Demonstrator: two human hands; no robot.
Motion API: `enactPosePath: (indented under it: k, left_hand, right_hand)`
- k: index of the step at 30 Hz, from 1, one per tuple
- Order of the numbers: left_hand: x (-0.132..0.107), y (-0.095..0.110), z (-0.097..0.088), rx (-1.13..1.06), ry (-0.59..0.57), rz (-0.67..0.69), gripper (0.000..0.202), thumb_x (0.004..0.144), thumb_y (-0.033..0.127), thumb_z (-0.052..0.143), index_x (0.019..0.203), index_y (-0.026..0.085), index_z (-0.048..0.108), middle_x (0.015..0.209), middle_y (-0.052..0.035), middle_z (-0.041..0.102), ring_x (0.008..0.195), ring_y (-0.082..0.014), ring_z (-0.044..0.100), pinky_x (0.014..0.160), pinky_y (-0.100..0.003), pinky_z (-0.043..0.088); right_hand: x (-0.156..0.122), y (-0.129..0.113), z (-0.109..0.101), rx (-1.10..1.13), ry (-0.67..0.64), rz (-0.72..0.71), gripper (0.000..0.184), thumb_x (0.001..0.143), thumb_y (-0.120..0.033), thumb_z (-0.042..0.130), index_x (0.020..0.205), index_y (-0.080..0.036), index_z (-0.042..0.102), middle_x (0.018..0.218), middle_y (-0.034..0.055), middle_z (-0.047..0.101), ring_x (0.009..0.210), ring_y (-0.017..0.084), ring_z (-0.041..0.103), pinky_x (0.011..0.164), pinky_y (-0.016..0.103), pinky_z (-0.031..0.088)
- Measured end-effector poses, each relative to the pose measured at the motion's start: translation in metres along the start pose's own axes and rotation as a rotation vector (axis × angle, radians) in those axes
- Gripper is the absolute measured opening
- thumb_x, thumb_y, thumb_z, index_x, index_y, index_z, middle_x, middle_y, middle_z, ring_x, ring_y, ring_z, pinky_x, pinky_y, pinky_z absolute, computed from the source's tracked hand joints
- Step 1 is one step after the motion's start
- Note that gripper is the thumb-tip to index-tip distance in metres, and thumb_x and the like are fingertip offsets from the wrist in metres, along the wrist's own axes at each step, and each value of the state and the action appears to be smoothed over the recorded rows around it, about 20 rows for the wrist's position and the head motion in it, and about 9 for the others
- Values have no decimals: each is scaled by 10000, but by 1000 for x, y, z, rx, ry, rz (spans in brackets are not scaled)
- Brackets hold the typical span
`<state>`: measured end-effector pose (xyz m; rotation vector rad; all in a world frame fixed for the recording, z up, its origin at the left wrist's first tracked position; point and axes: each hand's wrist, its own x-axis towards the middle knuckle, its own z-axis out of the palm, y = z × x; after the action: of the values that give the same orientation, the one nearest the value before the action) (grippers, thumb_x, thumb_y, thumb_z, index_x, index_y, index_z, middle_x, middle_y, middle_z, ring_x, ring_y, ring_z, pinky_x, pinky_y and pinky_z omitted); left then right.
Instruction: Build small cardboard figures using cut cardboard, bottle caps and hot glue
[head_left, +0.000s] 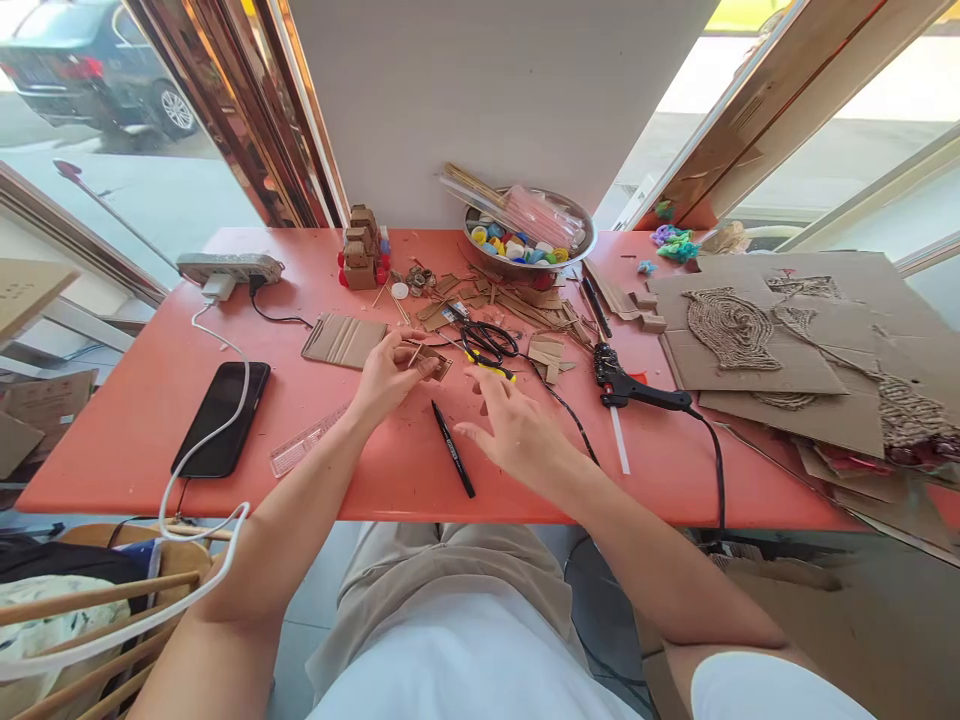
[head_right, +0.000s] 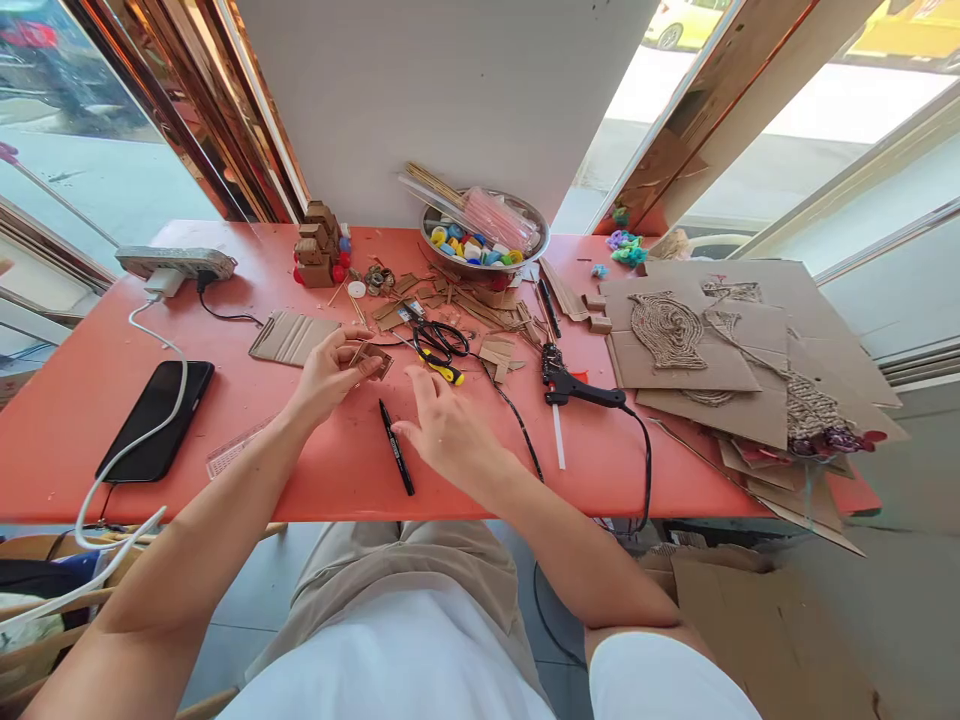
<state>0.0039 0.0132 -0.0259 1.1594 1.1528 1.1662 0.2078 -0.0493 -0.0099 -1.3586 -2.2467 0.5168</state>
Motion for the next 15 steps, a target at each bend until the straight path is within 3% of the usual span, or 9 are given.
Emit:
enactPosePath:
  k: [5,10,15]
  left_hand:
    - [0,-1,-1,7,-43,0,551,557,451,930,967,202,659,747,-19,796,681,-218,774,682,-329,611]
    - [3,-6,-2,42,-69,-3,566,576,500,934,964,203,648,840,-66,821,799,-264,801,712,-351,620]
    - [6,-4,-14,402,-5,89,432,669,345,892,1035,219,699,933,-56,832,885,-247,786,849,-377,615]
  right_hand:
    - [27,1,15,53,90,36,525,916,-207,754,1406,-204,564,1242,147,735,1126,296,741,915,426,625]
    - [54,3,14,94,110,-8,215,927,-215,753,1126,-189,679,1099,109,747,993,249,735,864,363,588]
    - [70,13,7,89,25,-3,158,870,-159,783,1014,-182,720,988,71,741,902,223,701,852,350,553]
